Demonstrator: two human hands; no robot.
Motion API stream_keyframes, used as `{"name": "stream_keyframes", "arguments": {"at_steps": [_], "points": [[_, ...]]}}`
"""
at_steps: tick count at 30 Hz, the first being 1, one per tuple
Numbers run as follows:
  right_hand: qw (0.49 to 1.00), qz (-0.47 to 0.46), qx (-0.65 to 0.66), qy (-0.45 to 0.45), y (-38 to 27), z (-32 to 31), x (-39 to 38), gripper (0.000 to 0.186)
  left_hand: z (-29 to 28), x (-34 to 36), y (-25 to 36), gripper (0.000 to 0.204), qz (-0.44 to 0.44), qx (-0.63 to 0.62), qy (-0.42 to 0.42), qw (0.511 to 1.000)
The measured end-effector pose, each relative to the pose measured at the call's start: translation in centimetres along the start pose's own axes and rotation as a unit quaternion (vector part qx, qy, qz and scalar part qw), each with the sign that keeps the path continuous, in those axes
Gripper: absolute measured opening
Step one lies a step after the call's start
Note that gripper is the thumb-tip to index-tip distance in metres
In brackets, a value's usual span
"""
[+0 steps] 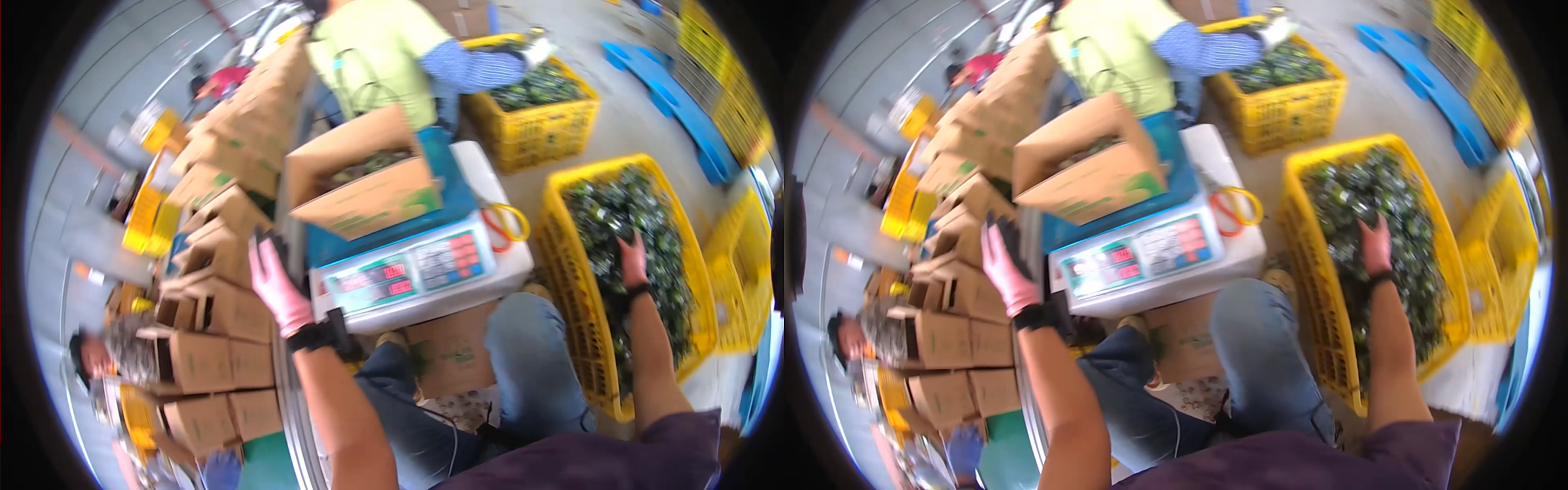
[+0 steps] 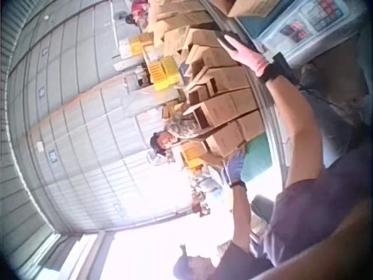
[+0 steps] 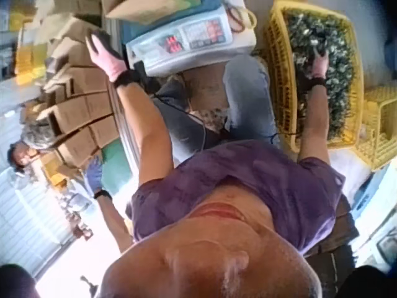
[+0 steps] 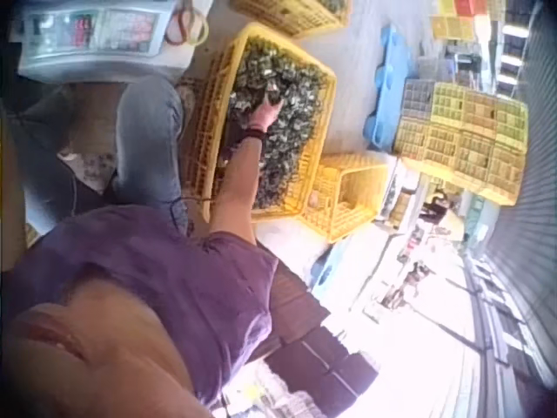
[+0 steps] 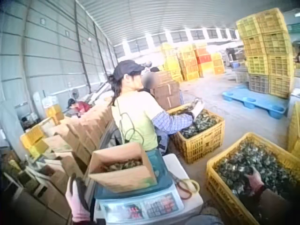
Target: The person packs pre-packaged green vegetables from a yellow crate into cardboard boxes. They place the boxes on a digital scale to weigh them, then move the filled boxes onto a conveyor belt. The process is repeated continuously.
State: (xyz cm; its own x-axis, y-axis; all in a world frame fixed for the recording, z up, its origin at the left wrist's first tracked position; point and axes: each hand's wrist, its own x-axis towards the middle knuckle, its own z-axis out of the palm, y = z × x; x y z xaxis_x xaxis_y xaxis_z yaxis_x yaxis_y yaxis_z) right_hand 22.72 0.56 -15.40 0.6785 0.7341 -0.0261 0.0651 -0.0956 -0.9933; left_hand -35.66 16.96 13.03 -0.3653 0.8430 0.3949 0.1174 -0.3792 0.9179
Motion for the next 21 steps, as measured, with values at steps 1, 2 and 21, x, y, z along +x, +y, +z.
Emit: {"name": "stream_keyframes", "arguments": {"at_steps": [1,2,21], "points": [[0.999,0.024,-0.022,0.018,2.7,-3.2,1.5,0.041,0.5,0.4,-0.2,0.042,0.039,0.002,-0.013,0.999],[0.993,0.02,-0.117,0.025,3.0,-3.3,1.7,0.051,-0.3,0.7,-1.0,0.044,0.076,0.019,-0.017,0.997],[0.881,-0.15,-0.39,-0.224,4.1,7.4,5.9,0.045,-0.3,-1.2,-2.6,0.062,0.162,0.239,-0.072,0.955]]}}
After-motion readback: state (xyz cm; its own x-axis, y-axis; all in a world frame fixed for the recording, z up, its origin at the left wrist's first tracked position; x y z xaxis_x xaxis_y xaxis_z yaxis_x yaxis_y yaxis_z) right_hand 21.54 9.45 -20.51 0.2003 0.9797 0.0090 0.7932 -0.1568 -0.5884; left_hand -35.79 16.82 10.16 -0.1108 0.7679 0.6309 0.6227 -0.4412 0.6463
